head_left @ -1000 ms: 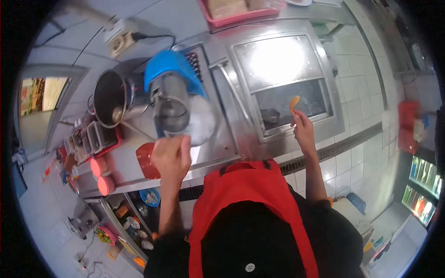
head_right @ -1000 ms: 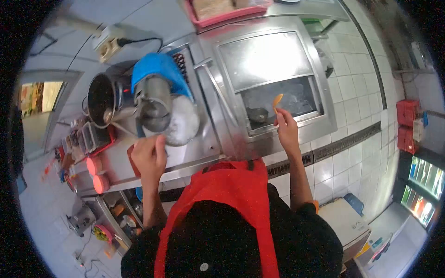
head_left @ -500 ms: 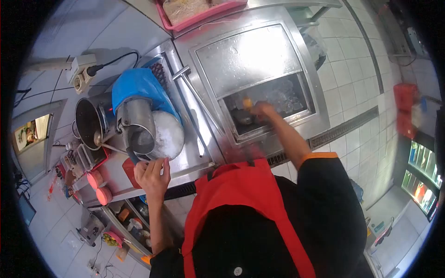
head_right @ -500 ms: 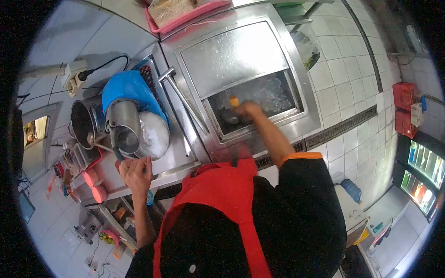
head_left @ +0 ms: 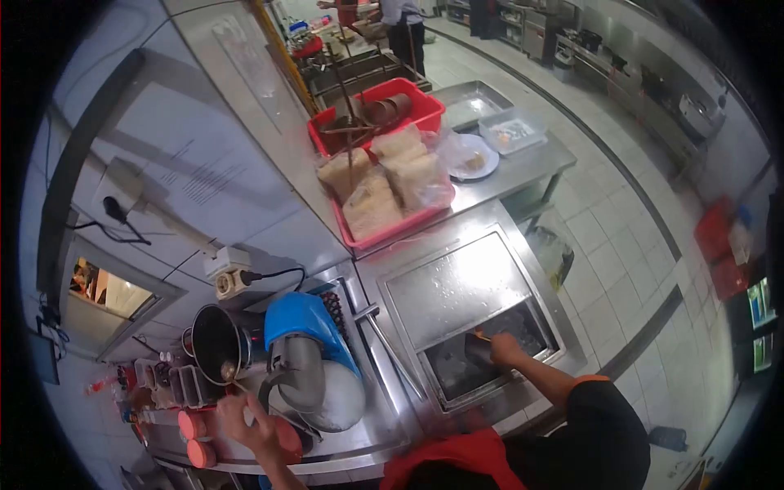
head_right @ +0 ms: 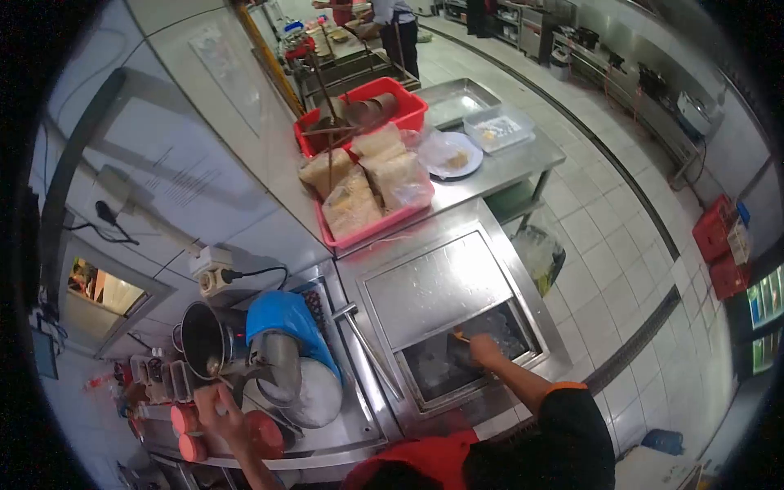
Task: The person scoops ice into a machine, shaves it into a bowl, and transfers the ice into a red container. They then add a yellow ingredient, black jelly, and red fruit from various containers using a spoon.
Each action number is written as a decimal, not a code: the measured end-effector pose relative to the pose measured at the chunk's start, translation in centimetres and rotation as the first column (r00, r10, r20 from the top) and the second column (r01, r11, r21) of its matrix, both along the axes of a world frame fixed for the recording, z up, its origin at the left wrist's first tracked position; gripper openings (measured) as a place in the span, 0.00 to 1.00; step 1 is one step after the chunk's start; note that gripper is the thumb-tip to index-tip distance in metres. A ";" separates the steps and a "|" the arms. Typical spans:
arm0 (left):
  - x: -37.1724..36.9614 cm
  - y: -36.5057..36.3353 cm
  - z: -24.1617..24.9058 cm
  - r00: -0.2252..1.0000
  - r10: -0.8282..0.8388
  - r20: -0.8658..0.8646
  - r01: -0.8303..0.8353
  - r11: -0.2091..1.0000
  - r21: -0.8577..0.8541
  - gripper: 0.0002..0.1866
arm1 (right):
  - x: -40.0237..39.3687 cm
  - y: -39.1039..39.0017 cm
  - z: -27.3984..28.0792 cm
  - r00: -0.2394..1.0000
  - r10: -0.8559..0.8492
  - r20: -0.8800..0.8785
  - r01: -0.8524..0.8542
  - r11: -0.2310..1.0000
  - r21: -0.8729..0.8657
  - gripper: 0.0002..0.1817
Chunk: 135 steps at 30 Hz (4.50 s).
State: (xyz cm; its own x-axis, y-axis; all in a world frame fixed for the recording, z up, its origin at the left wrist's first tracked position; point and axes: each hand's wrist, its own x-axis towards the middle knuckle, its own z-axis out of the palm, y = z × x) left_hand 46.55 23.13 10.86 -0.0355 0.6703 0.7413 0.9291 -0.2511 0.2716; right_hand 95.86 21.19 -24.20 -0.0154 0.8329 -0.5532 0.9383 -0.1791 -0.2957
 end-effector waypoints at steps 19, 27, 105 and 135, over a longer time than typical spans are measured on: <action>-2.1 7.7 3.0 0.980 -0.099 0.174 0.130 0.975 -0.179 0.06 | -5.9 1.7 -4.8 0.899 0.430 0.084 -0.428 0.903 -0.037 0.19; -1.2 7.4 3.6 0.955 -0.085 0.283 0.173 0.938 -0.302 0.08 | -6.7 1.4 -6.8 0.989 0.145 0.019 -0.143 0.985 -0.092 0.20; -5.2 3.8 -3.5 0.259 -0.638 0.725 0.829 0.533 0.172 0.12 | -25.2 -6.9 32.3 0.578 -0.543 -0.609 0.642 0.764 -0.073 0.24; -3.5 0.4 -9.7 0.287 -0.866 0.409 0.720 0.476 0.505 0.12 | -14.7 -7.1 6.9 -0.341 -0.633 -0.695 0.838 0.131 -0.530 0.08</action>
